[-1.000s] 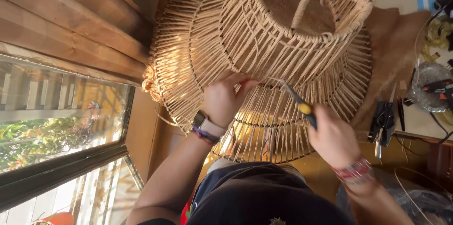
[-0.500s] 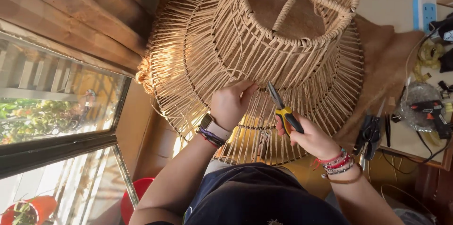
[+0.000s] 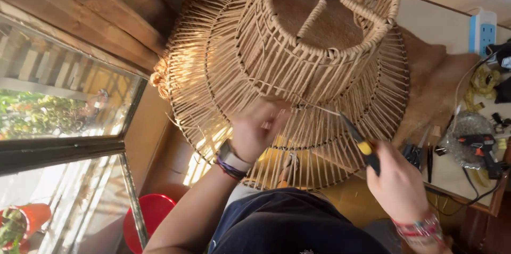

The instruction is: Weaving and trimming wicker strands on a large lampshade using pliers

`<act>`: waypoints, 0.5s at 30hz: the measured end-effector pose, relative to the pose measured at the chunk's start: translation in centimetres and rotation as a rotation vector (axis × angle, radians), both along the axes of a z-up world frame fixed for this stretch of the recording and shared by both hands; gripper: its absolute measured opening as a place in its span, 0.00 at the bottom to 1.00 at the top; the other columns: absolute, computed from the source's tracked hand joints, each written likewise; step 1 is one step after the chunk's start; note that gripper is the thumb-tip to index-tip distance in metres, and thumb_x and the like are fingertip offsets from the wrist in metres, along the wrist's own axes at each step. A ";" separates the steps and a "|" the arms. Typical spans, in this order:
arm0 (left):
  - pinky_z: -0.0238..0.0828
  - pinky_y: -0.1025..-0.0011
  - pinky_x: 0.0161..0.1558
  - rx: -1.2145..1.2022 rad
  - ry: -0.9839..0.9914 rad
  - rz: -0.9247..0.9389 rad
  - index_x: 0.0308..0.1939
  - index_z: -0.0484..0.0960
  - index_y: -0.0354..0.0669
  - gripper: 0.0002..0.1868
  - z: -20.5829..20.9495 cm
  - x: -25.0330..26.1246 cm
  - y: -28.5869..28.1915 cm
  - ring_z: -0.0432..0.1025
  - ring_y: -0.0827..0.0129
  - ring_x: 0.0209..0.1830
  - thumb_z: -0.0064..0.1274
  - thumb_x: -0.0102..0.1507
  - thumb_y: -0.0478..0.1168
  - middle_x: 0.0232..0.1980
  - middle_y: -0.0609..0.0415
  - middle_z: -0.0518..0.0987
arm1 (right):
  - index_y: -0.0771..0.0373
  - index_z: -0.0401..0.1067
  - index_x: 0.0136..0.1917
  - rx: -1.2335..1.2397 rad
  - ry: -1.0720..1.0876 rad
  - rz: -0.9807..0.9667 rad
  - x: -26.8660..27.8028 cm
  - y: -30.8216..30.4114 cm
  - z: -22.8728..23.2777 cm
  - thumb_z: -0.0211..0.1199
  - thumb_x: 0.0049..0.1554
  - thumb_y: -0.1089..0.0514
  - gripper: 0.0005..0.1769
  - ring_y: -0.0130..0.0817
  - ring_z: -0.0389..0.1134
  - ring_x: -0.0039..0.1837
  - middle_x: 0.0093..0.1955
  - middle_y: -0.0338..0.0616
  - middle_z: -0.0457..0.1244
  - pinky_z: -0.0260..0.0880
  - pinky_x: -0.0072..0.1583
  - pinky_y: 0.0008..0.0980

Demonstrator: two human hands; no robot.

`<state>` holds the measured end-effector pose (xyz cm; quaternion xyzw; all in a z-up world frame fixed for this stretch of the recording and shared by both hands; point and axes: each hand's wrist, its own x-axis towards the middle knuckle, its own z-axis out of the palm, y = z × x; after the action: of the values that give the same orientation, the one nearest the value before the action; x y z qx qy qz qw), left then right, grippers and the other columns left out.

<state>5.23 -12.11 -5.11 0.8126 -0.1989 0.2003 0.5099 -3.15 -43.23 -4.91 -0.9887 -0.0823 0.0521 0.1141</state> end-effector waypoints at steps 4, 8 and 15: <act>0.86 0.66 0.40 0.148 0.052 -0.189 0.63 0.74 0.50 0.23 -1.7 -0.6 -4.0 0.82 0.66 0.46 0.37 0.73 0.57 0.61 0.52 0.78 | 0.63 0.68 0.57 0.172 0.030 0.054 0.2 -0.9 -1.7 0.59 0.57 0.63 0.13 0.25 0.70 0.33 0.47 0.41 0.68 0.77 0.36 0.21; 0.75 0.78 0.27 0.060 0.172 0.178 0.37 0.85 0.51 0.05 -4.1 0.1 -4.4 0.76 0.74 0.25 0.58 0.66 0.43 0.32 0.61 0.81 | 0.64 0.69 0.54 0.677 0.393 0.084 3.7 1.1 -3.4 0.53 0.51 0.72 0.17 0.38 0.71 0.51 0.46 0.44 0.67 0.74 0.56 0.37; 0.70 0.73 0.23 0.065 0.225 0.321 0.37 0.86 0.49 0.04 -5.4 0.7 -4.3 0.73 0.67 0.19 0.59 0.66 0.42 0.27 0.59 0.76 | 0.69 0.71 0.52 0.913 0.735 0.011 7.4 3.1 -2.2 0.46 0.47 0.73 0.21 0.32 0.67 0.53 0.46 0.45 0.67 0.70 0.44 0.28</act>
<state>5.94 -16.46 -10.52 0.8671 -0.0148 0.1804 0.4641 4.23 -40.15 -7.10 -0.7561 -0.0568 0.3513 0.5492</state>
